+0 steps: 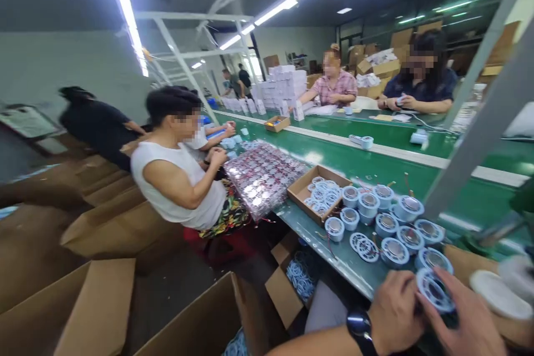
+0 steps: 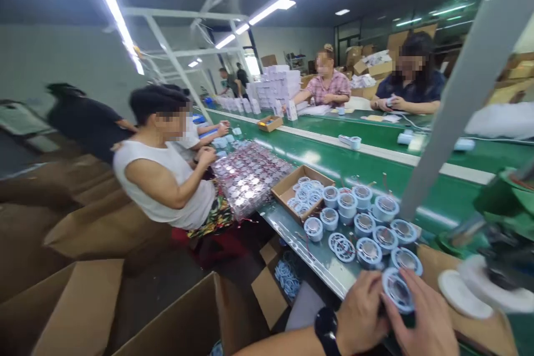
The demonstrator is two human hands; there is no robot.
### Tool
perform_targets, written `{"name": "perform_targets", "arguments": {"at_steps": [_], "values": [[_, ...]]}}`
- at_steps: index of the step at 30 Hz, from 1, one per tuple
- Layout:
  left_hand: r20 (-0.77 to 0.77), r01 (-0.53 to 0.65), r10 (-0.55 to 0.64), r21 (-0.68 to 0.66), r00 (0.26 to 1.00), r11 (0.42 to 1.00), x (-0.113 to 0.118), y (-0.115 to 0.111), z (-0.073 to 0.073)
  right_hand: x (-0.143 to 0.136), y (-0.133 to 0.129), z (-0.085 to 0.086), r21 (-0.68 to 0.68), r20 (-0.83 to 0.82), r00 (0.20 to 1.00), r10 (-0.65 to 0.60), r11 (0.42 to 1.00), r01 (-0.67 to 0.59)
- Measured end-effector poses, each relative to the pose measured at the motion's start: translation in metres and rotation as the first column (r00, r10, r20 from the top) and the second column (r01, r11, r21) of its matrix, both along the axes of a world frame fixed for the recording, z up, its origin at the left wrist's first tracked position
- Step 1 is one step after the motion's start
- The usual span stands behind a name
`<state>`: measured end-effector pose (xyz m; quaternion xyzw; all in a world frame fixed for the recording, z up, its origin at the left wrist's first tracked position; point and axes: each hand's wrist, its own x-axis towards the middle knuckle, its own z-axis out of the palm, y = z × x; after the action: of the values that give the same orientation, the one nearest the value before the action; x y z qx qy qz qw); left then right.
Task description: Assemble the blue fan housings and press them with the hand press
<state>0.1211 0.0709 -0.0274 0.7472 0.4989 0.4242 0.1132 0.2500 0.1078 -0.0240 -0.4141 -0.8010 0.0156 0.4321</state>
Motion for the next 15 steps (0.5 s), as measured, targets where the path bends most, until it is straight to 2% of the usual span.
{"name": "perform_targets", "arguments": {"at_steps": [1,3,6,8,11,15], "values": [[0.075,0.016,-0.016,0.006,0.997,1.0,-0.002,-0.008,0.002,0.004,-0.002,0.012,0.028,0.065,0.998,-0.009,1.0,0.007],[0.205,0.005,-0.004,-0.001,0.979,1.0,-0.01,-0.027,0.005,-0.005,-0.004,0.035,0.051,0.235,0.972,0.005,0.999,-0.018],[0.252,-0.092,0.106,-0.069,0.962,0.993,-0.031,-0.053,0.006,-0.046,0.0,0.056,-0.01,0.485,0.874,0.011,1.0,-0.008],[0.241,-0.16,0.18,-0.1,0.954,0.982,-0.046,-0.065,0.005,-0.076,0.007,0.064,-0.039,0.566,0.825,0.008,0.999,0.017],[0.216,-0.274,0.292,-0.106,0.932,0.956,-0.065,-0.07,0.002,-0.104,0.018,0.069,-0.04,0.592,0.806,-0.004,0.999,0.034],[0.16,-0.371,0.384,-0.103,0.91,0.923,-0.079,-0.062,0.0,-0.106,0.029,0.068,-0.016,0.597,0.799,-0.067,0.995,0.095]]}}
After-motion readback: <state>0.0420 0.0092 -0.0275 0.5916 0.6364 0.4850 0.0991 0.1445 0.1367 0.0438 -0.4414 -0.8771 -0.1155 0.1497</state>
